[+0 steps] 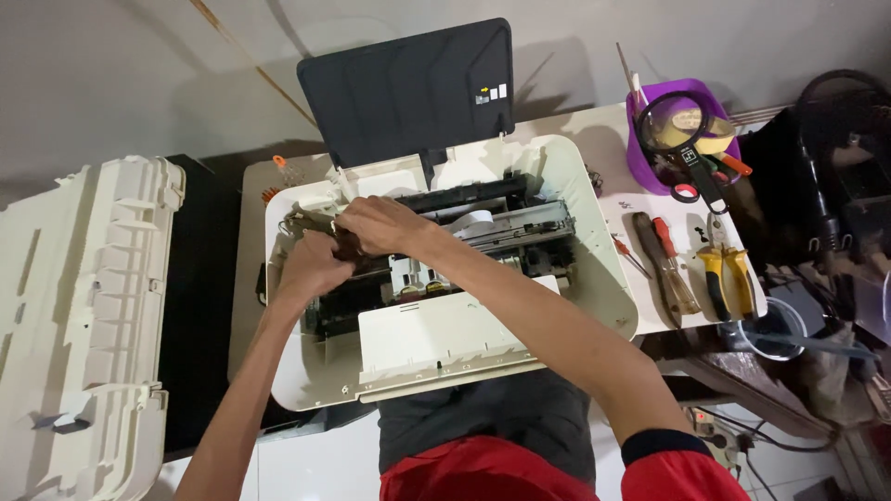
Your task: Repairing a printer by disassembling internal components and cleaning a circuit board with a brush
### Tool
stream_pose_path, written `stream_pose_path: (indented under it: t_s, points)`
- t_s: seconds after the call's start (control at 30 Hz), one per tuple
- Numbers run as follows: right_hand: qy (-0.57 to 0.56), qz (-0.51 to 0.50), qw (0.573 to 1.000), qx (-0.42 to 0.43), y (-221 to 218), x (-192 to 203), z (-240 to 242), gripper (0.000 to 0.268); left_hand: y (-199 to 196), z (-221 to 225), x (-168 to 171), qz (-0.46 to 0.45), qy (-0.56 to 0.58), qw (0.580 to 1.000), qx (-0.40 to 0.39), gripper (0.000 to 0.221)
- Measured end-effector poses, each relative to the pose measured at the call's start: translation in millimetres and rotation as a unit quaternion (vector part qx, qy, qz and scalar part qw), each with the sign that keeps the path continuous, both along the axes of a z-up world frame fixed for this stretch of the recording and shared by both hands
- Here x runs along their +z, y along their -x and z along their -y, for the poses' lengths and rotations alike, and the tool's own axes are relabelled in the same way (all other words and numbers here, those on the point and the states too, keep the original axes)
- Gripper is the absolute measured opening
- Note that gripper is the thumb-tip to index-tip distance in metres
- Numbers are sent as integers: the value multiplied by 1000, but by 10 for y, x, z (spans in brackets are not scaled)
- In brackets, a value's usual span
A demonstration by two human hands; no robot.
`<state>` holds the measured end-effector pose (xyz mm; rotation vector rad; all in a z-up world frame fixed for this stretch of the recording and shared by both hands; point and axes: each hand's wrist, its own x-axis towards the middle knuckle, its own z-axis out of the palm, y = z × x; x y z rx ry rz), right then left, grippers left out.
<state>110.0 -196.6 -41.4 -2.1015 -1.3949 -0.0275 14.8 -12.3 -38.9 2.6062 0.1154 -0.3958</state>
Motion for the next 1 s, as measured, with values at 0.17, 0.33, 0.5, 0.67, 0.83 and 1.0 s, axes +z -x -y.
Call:
stream_pose_path:
  t_s: [0.17,0.33,0.5,0.67,0.83,1.0]
  points:
    - [5,87,996,3,20,-50,31,6,19,18,39,18,1,1000,-7,25]
    - [21,112,994,-1,36,35,59,7,6,12,17,19,-9,1000,-10,29]
    - [-16,85,996,35,42,162,157,6,48,108,220,31,16,999,-23,30]
    - [22,76,997,22,40,155,177,5,4,6,60,-8,-8,1000,-18,27]
    - [43,109,993,1,-15,69,165,2,17,94,182,-3,-21,1000,-17,27]
    - [29,98,995,15,13,187,225,8,26,61,216,-30,-9,999,-26,32]
